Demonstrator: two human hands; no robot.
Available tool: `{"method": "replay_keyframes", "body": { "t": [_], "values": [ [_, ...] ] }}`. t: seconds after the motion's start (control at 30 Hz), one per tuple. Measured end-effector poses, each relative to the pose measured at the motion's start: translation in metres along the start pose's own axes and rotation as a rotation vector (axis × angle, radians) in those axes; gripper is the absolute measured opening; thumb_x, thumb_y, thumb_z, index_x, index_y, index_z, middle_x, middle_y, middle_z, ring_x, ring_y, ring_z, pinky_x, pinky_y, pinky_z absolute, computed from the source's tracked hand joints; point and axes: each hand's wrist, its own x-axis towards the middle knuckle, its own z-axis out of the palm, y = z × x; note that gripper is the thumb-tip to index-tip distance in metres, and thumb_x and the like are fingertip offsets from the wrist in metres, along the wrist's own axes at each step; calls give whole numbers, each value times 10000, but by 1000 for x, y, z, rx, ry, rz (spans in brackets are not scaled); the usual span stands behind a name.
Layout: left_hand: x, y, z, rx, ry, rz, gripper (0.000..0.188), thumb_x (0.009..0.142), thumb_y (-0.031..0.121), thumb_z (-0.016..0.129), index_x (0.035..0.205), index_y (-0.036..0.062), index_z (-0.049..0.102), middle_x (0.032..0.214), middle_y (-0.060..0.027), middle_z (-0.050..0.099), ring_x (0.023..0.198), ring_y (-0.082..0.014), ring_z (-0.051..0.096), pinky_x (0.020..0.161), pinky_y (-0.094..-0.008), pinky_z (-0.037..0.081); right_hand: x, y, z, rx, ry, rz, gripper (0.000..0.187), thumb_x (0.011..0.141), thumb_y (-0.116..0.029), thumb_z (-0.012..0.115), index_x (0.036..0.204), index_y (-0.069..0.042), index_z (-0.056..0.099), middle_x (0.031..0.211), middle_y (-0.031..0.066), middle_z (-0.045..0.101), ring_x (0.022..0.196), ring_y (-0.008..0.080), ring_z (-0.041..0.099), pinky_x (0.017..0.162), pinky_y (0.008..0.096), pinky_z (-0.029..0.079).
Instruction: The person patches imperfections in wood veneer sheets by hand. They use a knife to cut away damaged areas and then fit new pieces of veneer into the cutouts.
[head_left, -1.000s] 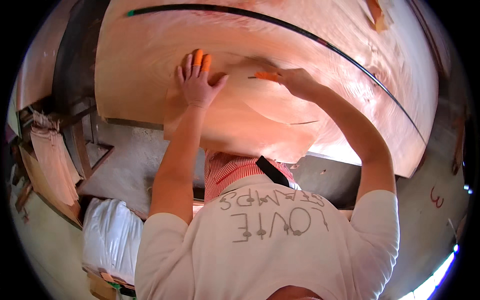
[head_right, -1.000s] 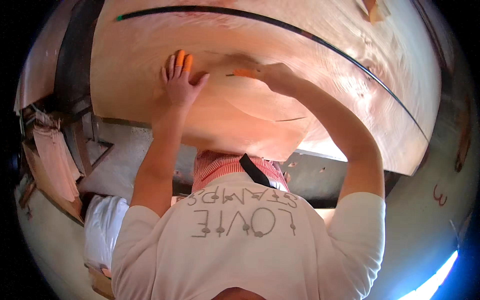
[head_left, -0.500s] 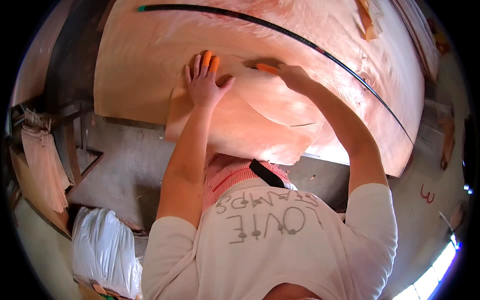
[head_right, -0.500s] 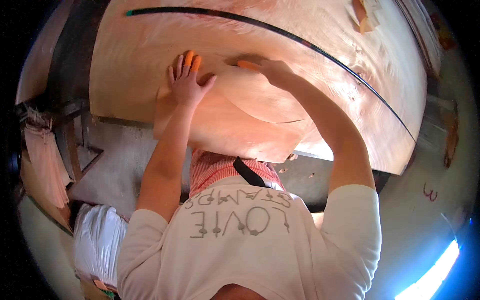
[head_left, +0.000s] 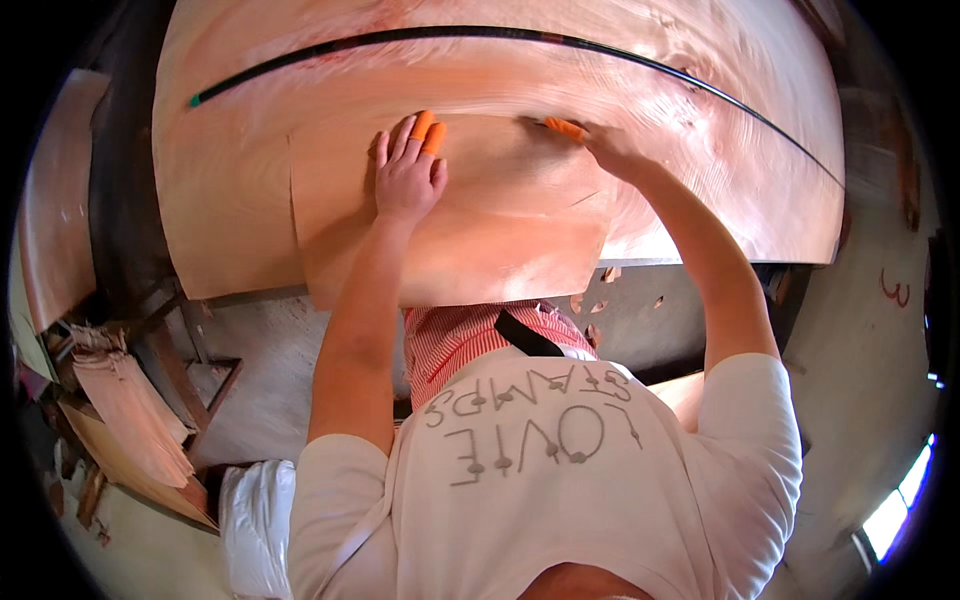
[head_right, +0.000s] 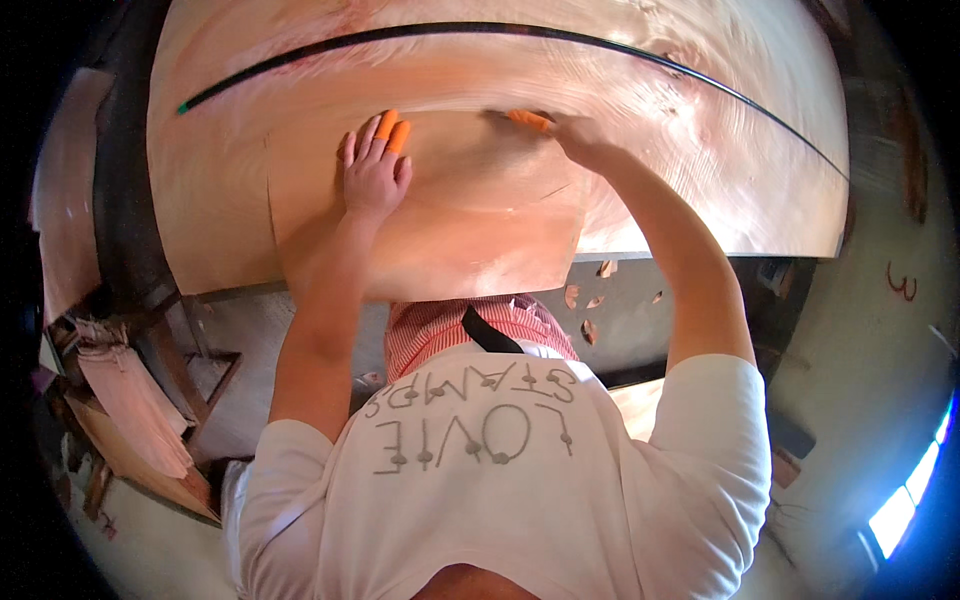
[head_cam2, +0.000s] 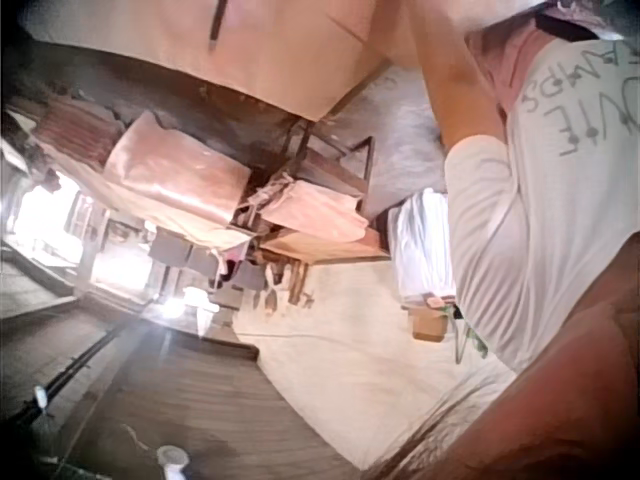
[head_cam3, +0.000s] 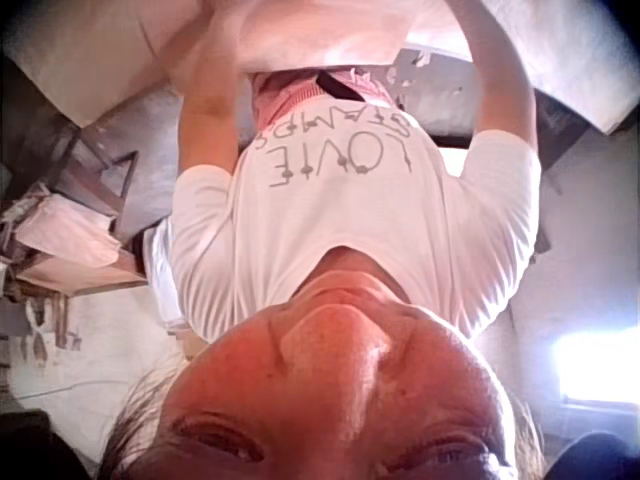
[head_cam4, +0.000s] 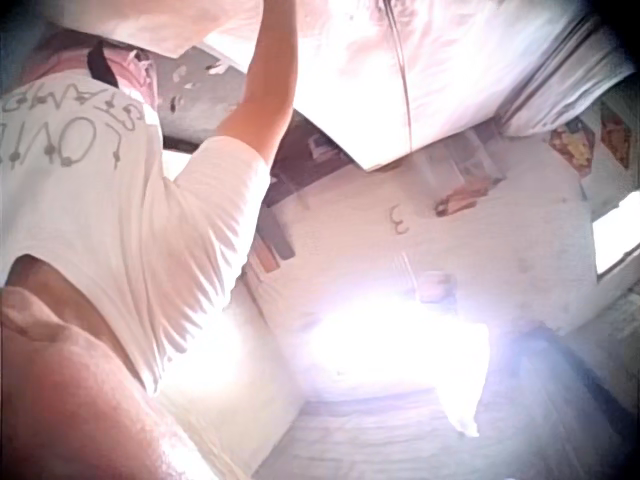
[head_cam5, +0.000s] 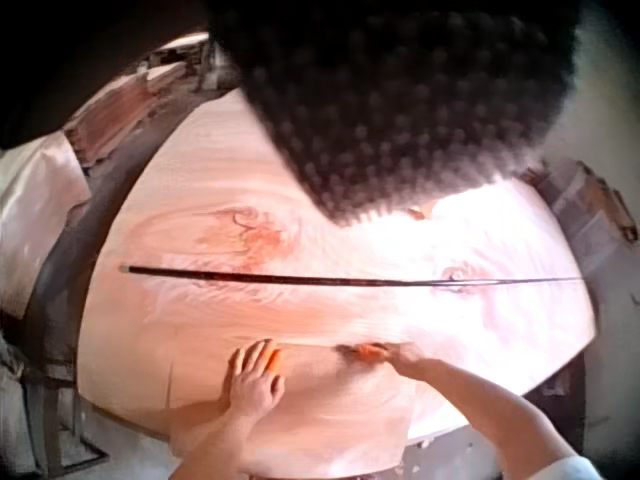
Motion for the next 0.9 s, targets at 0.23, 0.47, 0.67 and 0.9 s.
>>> {"method": "replay_keyframes", "body": {
  "t": [0.23,0.47,0.67,0.9],
  "values": [
    [2,5,2,63,-44,27,448,783,276,511,1203,121,504,1349,-74,376,1252,-239,330,1028,-496,184,-114,27,87,83,163,375,260,888,-223,352,998,-29,486,815,222,580,790,381,570,687,465,440],
    [6,12,-1,128,-77,65,435,785,284,504,1182,106,522,1343,-92,381,1262,-268,316,1022,-505,178,-161,23,150,-33,232,377,211,860,-145,393,1006,-17,475,861,167,534,708,352,581,606,440,483],
    [8,14,3,167,-99,88,424,787,279,504,1170,97,525,1311,-126,407,1258,-286,321,1018,-511,193,-168,31,159,100,297,409,270,882,-163,390,1117,-51,459,811,182,578,723,347,590,604,429,472],
    [6,14,4,188,-107,79,456,790,280,508,1206,93,492,1320,-137,396,1249,-293,333,1018,-509,198,-168,44,96,452,553,408,485,816,-187,546,1282,-142,417,654,115,608,575,273,596,554,366,455]
  ]
}}
